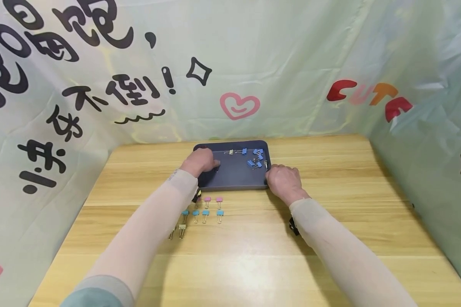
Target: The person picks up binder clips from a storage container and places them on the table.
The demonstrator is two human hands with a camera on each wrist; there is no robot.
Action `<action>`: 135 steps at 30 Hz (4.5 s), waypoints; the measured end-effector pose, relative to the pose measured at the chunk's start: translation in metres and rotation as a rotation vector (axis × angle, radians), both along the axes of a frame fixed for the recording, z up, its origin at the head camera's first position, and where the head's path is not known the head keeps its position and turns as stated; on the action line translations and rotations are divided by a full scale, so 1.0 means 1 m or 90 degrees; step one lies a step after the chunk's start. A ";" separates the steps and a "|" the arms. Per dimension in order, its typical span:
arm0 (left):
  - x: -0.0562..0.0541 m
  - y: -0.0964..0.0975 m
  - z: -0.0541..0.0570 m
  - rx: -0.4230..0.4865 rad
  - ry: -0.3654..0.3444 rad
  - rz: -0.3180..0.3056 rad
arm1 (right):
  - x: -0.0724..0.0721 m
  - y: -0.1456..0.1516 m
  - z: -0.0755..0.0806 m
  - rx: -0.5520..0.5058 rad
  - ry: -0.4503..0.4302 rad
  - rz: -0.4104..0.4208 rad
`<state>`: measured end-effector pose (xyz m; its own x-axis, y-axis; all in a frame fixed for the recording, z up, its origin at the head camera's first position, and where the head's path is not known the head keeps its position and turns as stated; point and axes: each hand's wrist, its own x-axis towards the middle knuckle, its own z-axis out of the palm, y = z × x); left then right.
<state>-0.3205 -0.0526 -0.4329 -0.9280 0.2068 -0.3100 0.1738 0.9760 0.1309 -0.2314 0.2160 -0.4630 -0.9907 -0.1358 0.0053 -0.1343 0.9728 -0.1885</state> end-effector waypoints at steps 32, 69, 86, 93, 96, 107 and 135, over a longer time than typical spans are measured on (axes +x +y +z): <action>0.053 -0.048 0.075 0.113 -0.035 0.025 | -0.003 0.001 0.000 0.015 -0.038 -0.002; 0.189 -0.069 -0.001 0.089 -0.057 0.029 | -0.004 0.000 0.002 0.001 -0.051 -0.010; 0.188 -0.061 -0.013 0.052 -0.045 0.040 | -0.004 0.001 0.002 -0.005 -0.049 -0.016; 0.186 -0.063 -0.003 0.051 -0.062 0.047 | -0.004 0.001 0.002 -0.010 -0.053 -0.015; 0.180 -0.067 0.010 0.068 -0.054 0.062 | -0.004 0.001 0.002 -0.009 -0.052 -0.012; 0.125 -0.061 0.062 0.157 -0.003 0.054 | -0.002 0.002 0.000 0.005 -0.044 0.005; -0.014 0.020 0.014 0.037 0.034 -0.118 | -0.003 0.000 -0.002 0.014 -0.023 -0.010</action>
